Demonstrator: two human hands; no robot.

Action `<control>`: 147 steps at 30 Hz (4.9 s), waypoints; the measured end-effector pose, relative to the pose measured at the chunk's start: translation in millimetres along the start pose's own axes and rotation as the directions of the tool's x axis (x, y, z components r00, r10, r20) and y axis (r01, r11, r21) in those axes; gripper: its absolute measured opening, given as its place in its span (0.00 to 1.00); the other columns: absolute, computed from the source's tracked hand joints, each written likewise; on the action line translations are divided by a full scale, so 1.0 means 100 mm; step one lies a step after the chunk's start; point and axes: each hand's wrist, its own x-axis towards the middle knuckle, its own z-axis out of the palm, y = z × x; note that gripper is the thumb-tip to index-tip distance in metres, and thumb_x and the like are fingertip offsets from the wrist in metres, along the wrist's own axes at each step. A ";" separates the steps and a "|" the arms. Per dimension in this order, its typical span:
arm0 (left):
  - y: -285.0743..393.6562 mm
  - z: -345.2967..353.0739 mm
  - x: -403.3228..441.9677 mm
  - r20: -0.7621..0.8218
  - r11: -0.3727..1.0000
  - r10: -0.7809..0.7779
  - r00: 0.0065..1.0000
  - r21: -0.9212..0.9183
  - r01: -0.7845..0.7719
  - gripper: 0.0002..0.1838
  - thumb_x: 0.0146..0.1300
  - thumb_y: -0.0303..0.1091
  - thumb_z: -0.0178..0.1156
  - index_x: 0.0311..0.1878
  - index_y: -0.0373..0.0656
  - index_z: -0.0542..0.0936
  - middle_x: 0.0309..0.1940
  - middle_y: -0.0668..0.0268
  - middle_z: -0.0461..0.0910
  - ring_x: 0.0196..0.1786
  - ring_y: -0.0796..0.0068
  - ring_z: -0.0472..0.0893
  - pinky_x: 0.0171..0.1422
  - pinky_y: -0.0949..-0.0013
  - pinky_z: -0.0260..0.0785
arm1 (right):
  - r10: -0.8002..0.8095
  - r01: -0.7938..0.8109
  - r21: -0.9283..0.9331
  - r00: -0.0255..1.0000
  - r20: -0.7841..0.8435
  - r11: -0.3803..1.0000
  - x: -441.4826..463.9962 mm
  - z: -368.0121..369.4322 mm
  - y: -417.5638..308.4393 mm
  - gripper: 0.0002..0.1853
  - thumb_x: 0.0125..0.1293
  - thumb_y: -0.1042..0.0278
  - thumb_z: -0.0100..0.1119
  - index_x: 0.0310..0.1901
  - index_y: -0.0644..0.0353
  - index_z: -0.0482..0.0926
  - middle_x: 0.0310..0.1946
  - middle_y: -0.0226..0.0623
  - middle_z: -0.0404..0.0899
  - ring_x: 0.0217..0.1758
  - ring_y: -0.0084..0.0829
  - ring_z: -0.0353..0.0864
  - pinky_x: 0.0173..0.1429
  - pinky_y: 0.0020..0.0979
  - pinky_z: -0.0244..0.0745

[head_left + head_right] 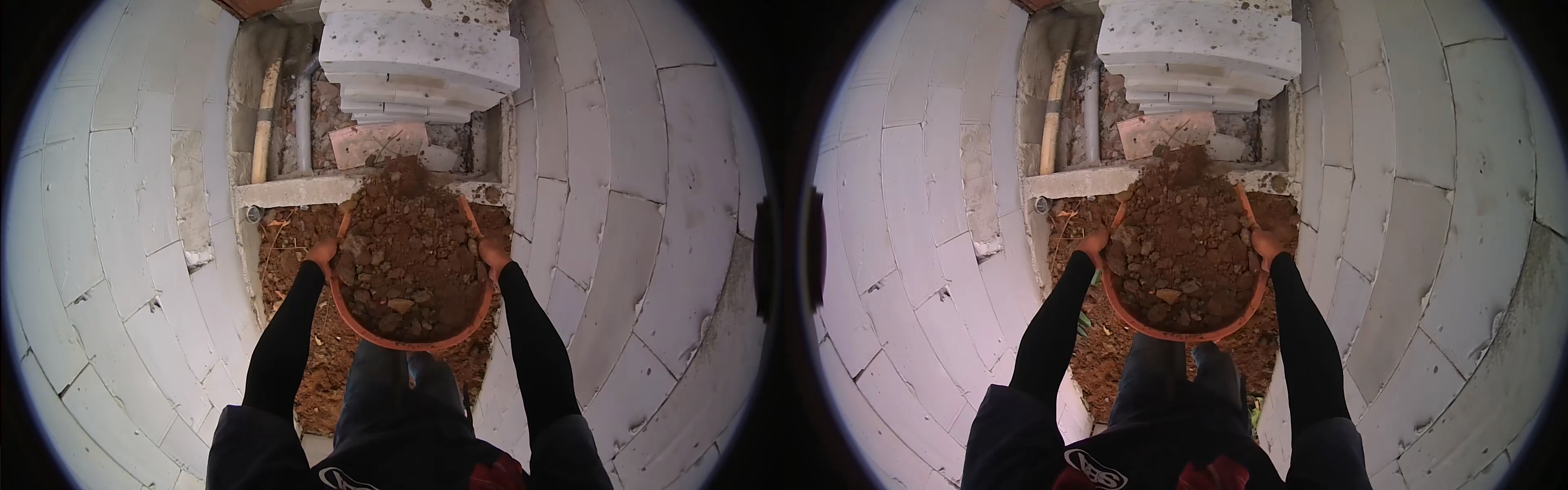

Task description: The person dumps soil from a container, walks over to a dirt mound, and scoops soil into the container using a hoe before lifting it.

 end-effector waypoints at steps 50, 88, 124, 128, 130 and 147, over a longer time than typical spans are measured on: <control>-2.22 0.78 -0.71 -0.152 0.817 -0.061 0.986 0.561 0.137 0.18 0.74 0.36 0.54 0.65 0.47 0.77 0.48 0.57 0.83 0.40 0.58 0.84 0.41 0.59 0.80 | 0.767 -0.391 0.685 0.500 -0.402 0.615 -3.69 2.77 6.81 0.51 0.55 0.17 0.54 0.53 0.69 0.81 0.39 0.57 0.83 0.42 0.52 0.84 0.49 0.54 0.77; -3.80 6.45 -2.41 0.581 -0.389 -0.268 0.768 0.664 -0.638 0.25 0.73 0.36 0.56 0.69 0.36 0.70 0.52 0.55 0.81 0.43 0.58 0.85 0.41 0.60 0.80 | 0.522 0.035 0.623 0.585 0.621 -0.781 -2.47 6.25 3.73 0.46 0.65 0.26 0.49 0.53 0.75 0.79 0.48 0.69 0.80 0.58 0.60 0.79 0.63 0.48 0.72; -10.93 7.95 -4.62 0.436 -0.699 -0.538 0.722 0.249 -0.671 0.22 0.67 0.33 0.64 0.62 0.37 0.77 0.45 0.65 0.81 0.44 0.74 0.82 0.47 0.71 0.75 | 0.145 0.343 -0.221 0.779 0.611 -0.913 -3.72 6.08 8.00 0.39 0.73 0.38 0.49 0.67 0.71 0.70 0.56 0.50 0.80 0.58 0.41 0.80 0.60 0.40 0.72; -12.00 8.02 -4.54 0.447 -0.737 -0.480 0.755 0.261 -0.623 0.22 0.64 0.28 0.65 0.61 0.36 0.77 0.34 0.68 0.81 0.33 0.78 0.82 0.37 0.76 0.75 | 0.131 0.286 -0.081 0.650 0.748 -0.955 -3.58 6.63 9.09 0.44 0.74 0.31 0.38 0.60 0.77 0.75 0.53 0.62 0.80 0.60 0.50 0.80 0.63 0.41 0.71; -12.19 8.09 -4.45 0.485 -0.740 -0.414 0.771 0.314 -0.595 0.23 0.64 0.27 0.65 0.63 0.36 0.76 0.36 0.66 0.82 0.34 0.77 0.83 0.37 0.74 0.75 | 0.078 0.066 0.044 0.679 0.730 -0.997 -3.74 6.93 9.74 0.45 0.73 0.31 0.38 0.59 0.78 0.75 0.54 0.65 0.79 0.63 0.54 0.77 0.65 0.43 0.70; -14.13 7.82 -5.14 0.500 -0.604 -0.250 0.829 0.589 -0.537 0.31 0.69 0.44 0.61 0.73 0.47 0.68 0.67 0.59 0.73 0.62 0.59 0.79 0.60 0.56 0.72 | 0.450 0.008 0.506 0.469 0.760 -0.862 -4.69 9.23 14.21 0.46 0.70 0.28 0.37 0.44 0.76 0.83 0.43 0.72 0.80 0.53 0.66 0.80 0.60 0.55 0.72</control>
